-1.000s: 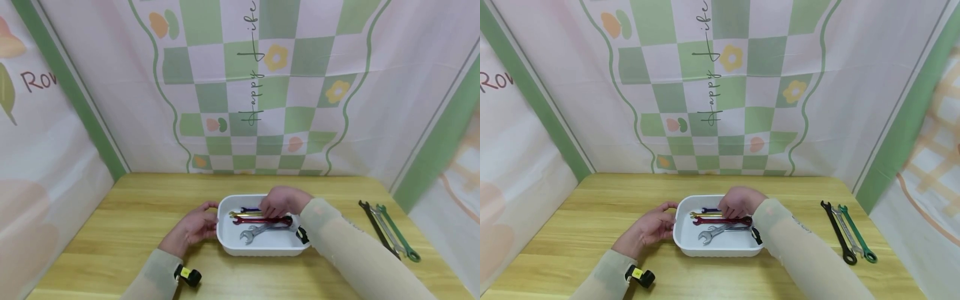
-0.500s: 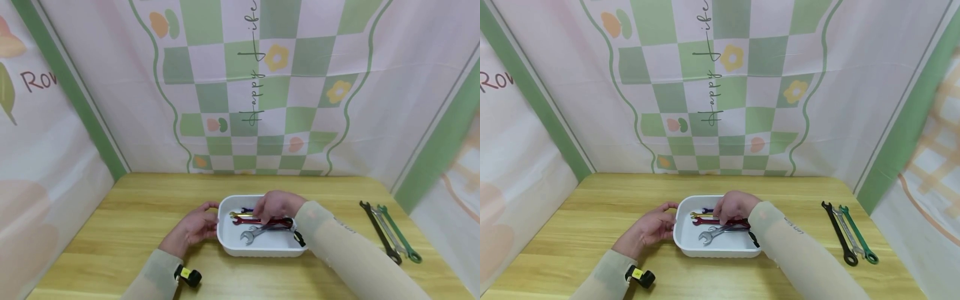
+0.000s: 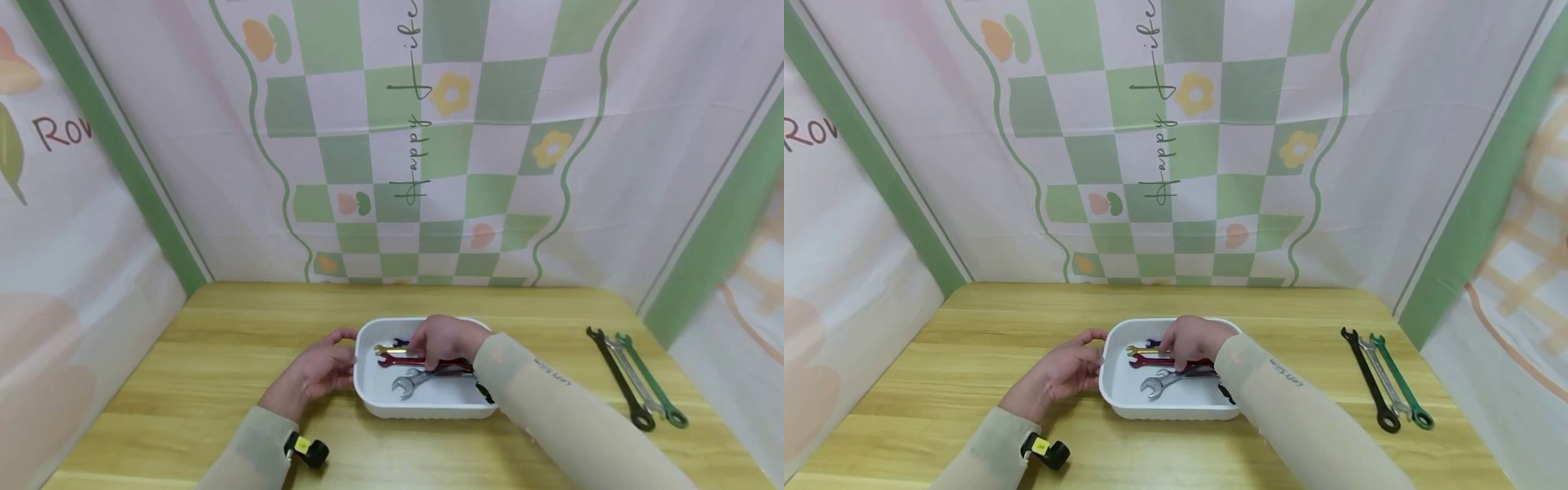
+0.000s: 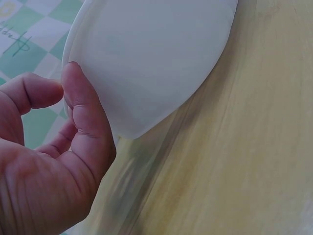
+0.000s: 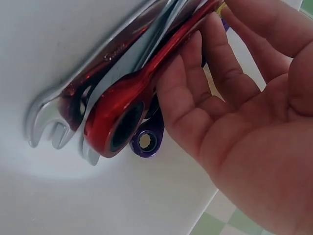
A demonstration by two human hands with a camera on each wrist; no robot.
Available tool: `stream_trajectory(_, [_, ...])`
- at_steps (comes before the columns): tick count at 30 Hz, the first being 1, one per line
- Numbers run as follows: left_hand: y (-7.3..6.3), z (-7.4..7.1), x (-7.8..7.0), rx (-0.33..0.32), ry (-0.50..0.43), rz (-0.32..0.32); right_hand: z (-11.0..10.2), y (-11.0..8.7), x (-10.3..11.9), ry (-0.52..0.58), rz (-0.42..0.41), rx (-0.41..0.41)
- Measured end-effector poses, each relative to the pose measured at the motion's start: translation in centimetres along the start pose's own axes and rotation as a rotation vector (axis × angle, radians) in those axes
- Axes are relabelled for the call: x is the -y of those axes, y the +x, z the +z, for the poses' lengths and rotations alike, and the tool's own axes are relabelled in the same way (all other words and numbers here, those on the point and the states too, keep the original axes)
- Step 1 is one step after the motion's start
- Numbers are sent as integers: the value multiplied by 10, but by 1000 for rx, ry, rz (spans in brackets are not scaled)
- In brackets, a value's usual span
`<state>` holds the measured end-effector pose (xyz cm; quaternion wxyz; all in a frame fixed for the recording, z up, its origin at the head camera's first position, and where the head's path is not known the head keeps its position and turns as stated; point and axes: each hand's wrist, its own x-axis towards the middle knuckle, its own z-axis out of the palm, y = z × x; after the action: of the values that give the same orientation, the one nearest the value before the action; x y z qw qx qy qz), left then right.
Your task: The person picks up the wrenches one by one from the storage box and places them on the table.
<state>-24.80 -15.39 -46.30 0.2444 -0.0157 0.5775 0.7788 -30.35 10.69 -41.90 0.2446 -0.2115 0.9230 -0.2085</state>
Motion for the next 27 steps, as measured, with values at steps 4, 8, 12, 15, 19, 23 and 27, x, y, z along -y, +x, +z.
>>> stream_trajectory(4, [0, 0, 0, 0, -2, 0, 1, 1, 2, -25, 0, 4])
stream_trajectory(8, [0, 0, -1, 3, -5, 0, 2, 1, 3, -52, -3, 7])
stream_trajectory(12, [0, 0, -1, 7, -4, 2, 5, 1, 5, -134, -37, -11])
stream_trajectory(15, [1, 0, -1, 10, -1, 3, 8, 2, 8, -181, -63, -35])
stream_trajectory(19, [1, 0, 0, 8, 2, -1, 10, 2, 11, -199, -62, -58])
stream_trajectory(23, [1, 1, -1, 0, 1, -2, 11, 2, 12, -210, -55, -61])
stream_trajectory(27, [0, 2, -1, -11, 2, -4, 11, 4, 11, -272, -105, -43])
